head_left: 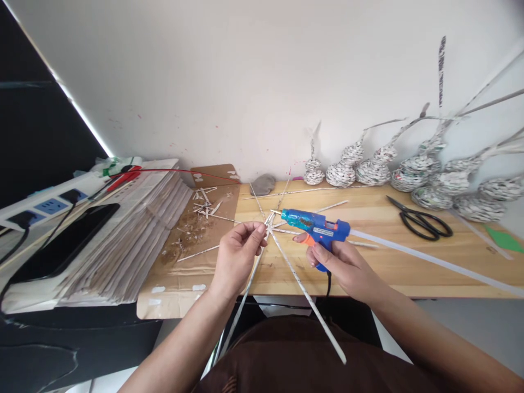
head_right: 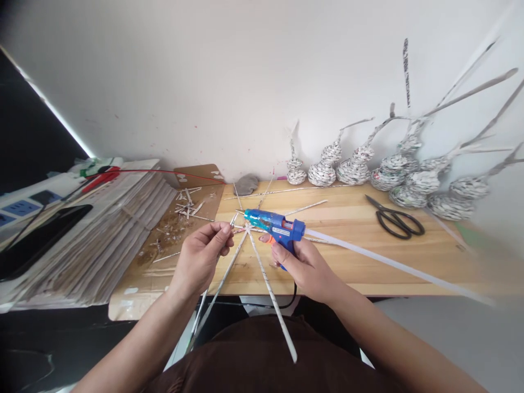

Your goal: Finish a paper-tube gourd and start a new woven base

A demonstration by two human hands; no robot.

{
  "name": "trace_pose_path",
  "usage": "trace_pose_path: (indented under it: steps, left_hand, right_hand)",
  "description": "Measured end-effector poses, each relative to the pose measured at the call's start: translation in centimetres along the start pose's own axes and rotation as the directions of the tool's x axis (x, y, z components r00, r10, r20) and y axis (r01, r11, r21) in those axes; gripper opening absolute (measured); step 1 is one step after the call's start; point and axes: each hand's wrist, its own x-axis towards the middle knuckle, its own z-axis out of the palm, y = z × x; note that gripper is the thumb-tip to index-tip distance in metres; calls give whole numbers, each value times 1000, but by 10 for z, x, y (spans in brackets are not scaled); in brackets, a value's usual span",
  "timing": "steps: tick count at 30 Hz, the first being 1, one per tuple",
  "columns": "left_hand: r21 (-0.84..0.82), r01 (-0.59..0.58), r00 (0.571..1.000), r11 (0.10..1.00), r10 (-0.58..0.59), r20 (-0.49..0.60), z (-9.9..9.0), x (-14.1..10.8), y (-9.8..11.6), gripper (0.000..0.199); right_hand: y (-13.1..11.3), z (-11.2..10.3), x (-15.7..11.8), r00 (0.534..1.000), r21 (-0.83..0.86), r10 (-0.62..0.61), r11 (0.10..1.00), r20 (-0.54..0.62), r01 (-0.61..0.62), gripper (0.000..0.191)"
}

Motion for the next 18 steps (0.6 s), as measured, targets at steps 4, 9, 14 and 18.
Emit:
trace_pose_path:
  steps: [4, 9, 14, 18]
  left_hand:
    - [42, -12, 1000, 999, 12, -14, 0, 0, 1, 25]
    - [70, -39, 998, 997, 43, -50, 2, 0, 4, 25]
    - [80, -44, 997, 996, 49, -68, 2, -1, 4, 25]
    - [87, -57, 993, 995, 65, -97, 3, -1, 5, 23]
  right_hand:
    - [-1, 0, -7, 998, -114, -58, 992, -2, 57, 34]
    - [3, 0, -9, 997, -214, -68, 975, -41, 58, 32]
    - [6, 0, -11, 995, -286, -71, 957, -66, 49, 29]
    - [7, 2, -11, 989, -329, -113, 941, -100, 74, 27]
